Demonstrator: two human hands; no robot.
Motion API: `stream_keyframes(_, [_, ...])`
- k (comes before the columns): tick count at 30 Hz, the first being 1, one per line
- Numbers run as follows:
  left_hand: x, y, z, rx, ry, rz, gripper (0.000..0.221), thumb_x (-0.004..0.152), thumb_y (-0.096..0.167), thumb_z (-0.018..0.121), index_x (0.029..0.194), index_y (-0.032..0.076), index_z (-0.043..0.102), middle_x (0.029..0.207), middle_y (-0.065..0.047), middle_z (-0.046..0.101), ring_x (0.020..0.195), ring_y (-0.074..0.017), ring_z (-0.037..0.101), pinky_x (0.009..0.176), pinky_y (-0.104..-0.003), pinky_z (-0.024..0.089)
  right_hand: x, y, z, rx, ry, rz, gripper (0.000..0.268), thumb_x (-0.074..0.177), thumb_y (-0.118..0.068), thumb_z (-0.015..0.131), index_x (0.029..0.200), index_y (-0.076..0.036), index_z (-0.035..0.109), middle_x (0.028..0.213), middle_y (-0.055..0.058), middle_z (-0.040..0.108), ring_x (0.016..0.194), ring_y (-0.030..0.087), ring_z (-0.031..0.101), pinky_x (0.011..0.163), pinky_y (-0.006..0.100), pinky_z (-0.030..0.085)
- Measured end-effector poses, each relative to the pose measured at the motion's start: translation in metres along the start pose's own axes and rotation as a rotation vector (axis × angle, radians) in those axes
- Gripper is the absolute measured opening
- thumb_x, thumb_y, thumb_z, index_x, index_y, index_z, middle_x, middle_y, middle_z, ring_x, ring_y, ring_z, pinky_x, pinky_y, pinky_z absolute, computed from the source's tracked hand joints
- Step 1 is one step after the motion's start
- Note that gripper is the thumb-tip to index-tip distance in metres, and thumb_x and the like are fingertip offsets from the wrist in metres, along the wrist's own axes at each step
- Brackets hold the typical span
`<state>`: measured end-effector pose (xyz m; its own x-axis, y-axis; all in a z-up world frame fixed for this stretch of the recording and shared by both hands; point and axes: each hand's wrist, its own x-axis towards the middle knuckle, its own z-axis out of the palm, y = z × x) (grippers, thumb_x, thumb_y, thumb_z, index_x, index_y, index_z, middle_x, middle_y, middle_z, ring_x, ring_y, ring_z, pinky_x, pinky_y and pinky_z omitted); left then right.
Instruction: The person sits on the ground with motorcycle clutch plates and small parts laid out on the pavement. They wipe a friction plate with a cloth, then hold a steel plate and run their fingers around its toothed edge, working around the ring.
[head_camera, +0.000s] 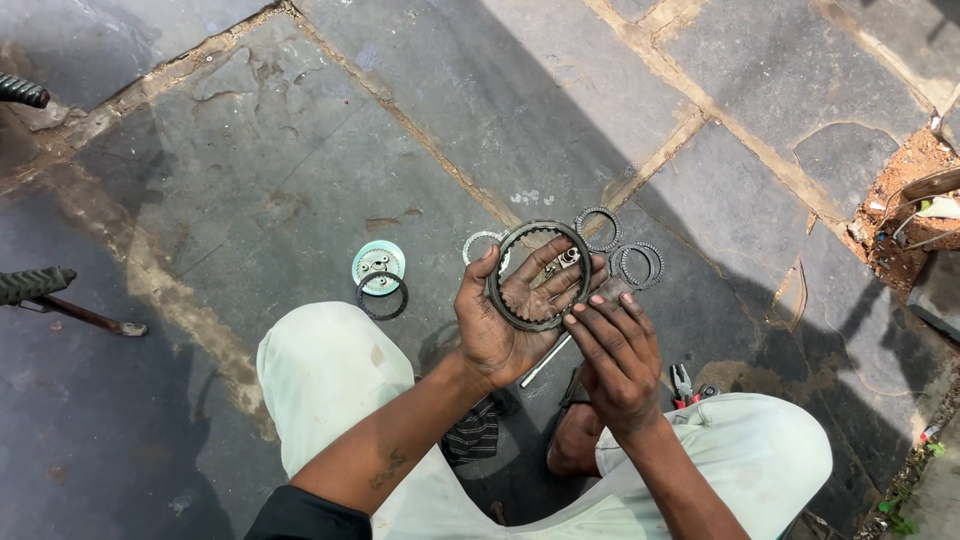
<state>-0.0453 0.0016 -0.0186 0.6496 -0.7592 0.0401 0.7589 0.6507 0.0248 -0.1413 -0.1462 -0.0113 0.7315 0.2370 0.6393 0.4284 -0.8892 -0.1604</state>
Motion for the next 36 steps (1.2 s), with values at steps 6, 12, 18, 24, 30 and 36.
stream_keyframes(6, [0.001,0.004,-0.002,0.01,0.055,-0.007,0.088,0.097,0.068,0.037,0.155,0.001,0.035,0.15,-0.03,0.044,0.147,-0.0388,0.04,0.12,-0.051,0.041,0.002,0.001,0.005,-0.011,-0.01,0.039,0.027,0.094,-0.004,0.062,0.118,-0.009,0.074,0.122,0.005,0.072,0.124,0.024,0.064,0.118,0.05,0.043])
stream_keyframes(12, [0.001,0.002,-0.003,0.017,0.035,-0.017,0.091,0.095,0.068,0.037,0.155,0.001,0.033,0.151,-0.029,0.043,0.147,-0.0383,0.039,0.12,-0.051,0.039,-0.002,0.001,0.006,0.06,0.009,0.024,0.026,0.094,-0.005,0.062,0.117,-0.01,0.074,0.122,0.004,0.072,0.125,0.023,0.063,0.119,0.049,0.043])
stream_keyframes(18, [-0.003,0.006,-0.002,0.167,0.037,0.026,0.091,0.096,0.062,0.04,0.158,-0.004,0.033,0.154,-0.024,0.043,0.145,-0.0347,0.043,0.124,-0.048,0.035,0.005,0.011,-0.002,-0.062,-0.035,0.078,0.028,0.092,-0.001,0.064,0.116,-0.012,0.075,0.12,0.004,0.072,0.121,0.024,0.065,0.117,0.05,0.043])
stream_keyframes(24, [-0.001,0.007,-0.025,0.302,-0.028,0.129,0.084,0.093,0.051,0.048,0.162,0.006,0.029,0.149,-0.012,0.045,0.139,-0.0293,0.046,0.12,-0.05,0.038,0.012,0.0,-0.007,0.073,0.069,0.23,0.032,0.09,0.004,0.07,0.116,-0.015,0.072,0.119,0.004,0.07,0.122,0.024,0.066,0.115,0.048,0.047])
stream_keyframes(30, [0.006,0.009,-0.006,0.187,0.113,0.069,0.084,0.094,0.073,0.041,0.162,0.026,0.027,0.144,-0.018,0.046,0.133,-0.0357,0.05,0.11,-0.049,0.05,0.01,-0.004,-0.001,0.141,0.048,0.194,0.036,0.088,0.006,0.07,0.118,-0.015,0.072,0.119,0.004,0.069,0.121,0.023,0.066,0.114,0.048,0.049])
stream_keyframes(36, [0.008,0.008,-0.006,0.219,0.172,0.068,0.077,0.093,0.067,0.04,0.159,0.031,0.025,0.149,-0.021,0.044,0.138,-0.0374,0.048,0.105,-0.049,0.05,0.004,-0.01,0.01,0.119,-0.01,0.098,0.038,0.086,0.003,0.07,0.119,-0.015,0.071,0.12,0.004,0.068,0.121,0.023,0.064,0.115,0.049,0.047])
